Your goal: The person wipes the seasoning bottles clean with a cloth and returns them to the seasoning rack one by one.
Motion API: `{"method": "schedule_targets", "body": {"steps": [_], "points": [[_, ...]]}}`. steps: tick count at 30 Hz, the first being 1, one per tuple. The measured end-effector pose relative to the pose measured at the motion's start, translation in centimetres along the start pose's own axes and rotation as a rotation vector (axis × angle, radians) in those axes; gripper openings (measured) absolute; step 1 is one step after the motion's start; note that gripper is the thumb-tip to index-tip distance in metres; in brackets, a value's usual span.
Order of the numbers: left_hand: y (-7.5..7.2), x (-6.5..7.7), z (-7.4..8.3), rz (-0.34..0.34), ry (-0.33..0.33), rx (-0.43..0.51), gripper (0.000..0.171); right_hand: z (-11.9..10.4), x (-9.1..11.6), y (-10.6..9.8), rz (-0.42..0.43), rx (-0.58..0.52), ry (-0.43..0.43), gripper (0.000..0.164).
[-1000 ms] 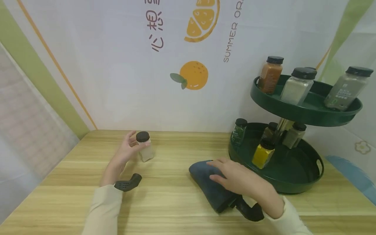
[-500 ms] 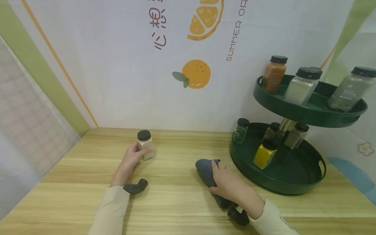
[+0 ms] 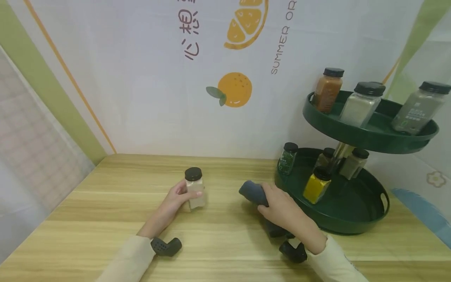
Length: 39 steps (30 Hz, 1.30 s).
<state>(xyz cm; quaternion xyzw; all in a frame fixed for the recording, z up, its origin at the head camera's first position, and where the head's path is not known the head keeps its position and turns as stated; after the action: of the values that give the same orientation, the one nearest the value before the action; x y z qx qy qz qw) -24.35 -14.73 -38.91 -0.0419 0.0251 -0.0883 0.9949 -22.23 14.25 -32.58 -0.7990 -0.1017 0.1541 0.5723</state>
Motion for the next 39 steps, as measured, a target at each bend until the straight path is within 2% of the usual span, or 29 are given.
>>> {"method": "schedule_targets", "body": {"steps": [3,6,9,12,16,23,26,31,35,39], "points": [[2.6,0.2,0.4,-0.086,0.024,0.022,0.056,-0.2,0.3,-1.5,0.096,-0.074,-0.001,0.057],[5.1,0.4,0.8,-0.182,0.045,0.041,0.057,-0.6,0.8,-2.8,0.198,-0.135,-0.063,0.066],[7.0,0.7,1.1,-0.278,0.073,0.045,0.059,-1.1,1.2,-3.6,0.281,-0.125,-0.204,0.077],[7.9,1.1,1.2,-0.342,0.092,0.039,0.058,-1.7,1.5,-3.8,0.319,-0.05,-0.35,0.08],[8.0,1.4,1.1,-0.36,0.104,0.039,0.055,-2.4,1.5,-3.4,0.317,0.044,-0.447,0.08],[7.9,1.4,0.6,-0.406,0.104,0.024,0.061,-3.0,1.6,-2.2,0.215,0.004,-0.458,0.078],[7.9,1.2,0.6,-0.421,0.093,0.015,0.062,-3.0,1.7,-2.2,0.174,0.009,-0.493,0.077],[7.9,0.9,0.8,-0.51,0.07,0.026,0.067,-2.6,2.0,-2.8,0.167,0.036,-0.559,0.071],[7.8,0.7,0.9,-0.561,0.066,0.049,0.069,-2.0,1.8,-3.1,0.172,0.031,-0.551,0.067],[7.8,0.7,0.8,-0.559,0.078,0.041,0.065,-1.3,1.5,-3.4,0.185,0.071,-0.51,0.063]]}}
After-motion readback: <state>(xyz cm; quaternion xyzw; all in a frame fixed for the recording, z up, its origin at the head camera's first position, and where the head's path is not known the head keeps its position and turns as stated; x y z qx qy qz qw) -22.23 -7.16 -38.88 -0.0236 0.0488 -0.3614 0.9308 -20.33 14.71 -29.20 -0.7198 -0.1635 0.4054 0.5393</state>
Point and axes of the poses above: each hand's wrist, its own x-axis away from the middle knuckle, its own y-axis out of the palm, z = x × y, the point moved 1 cm from there along -x, towards the middle knuckle
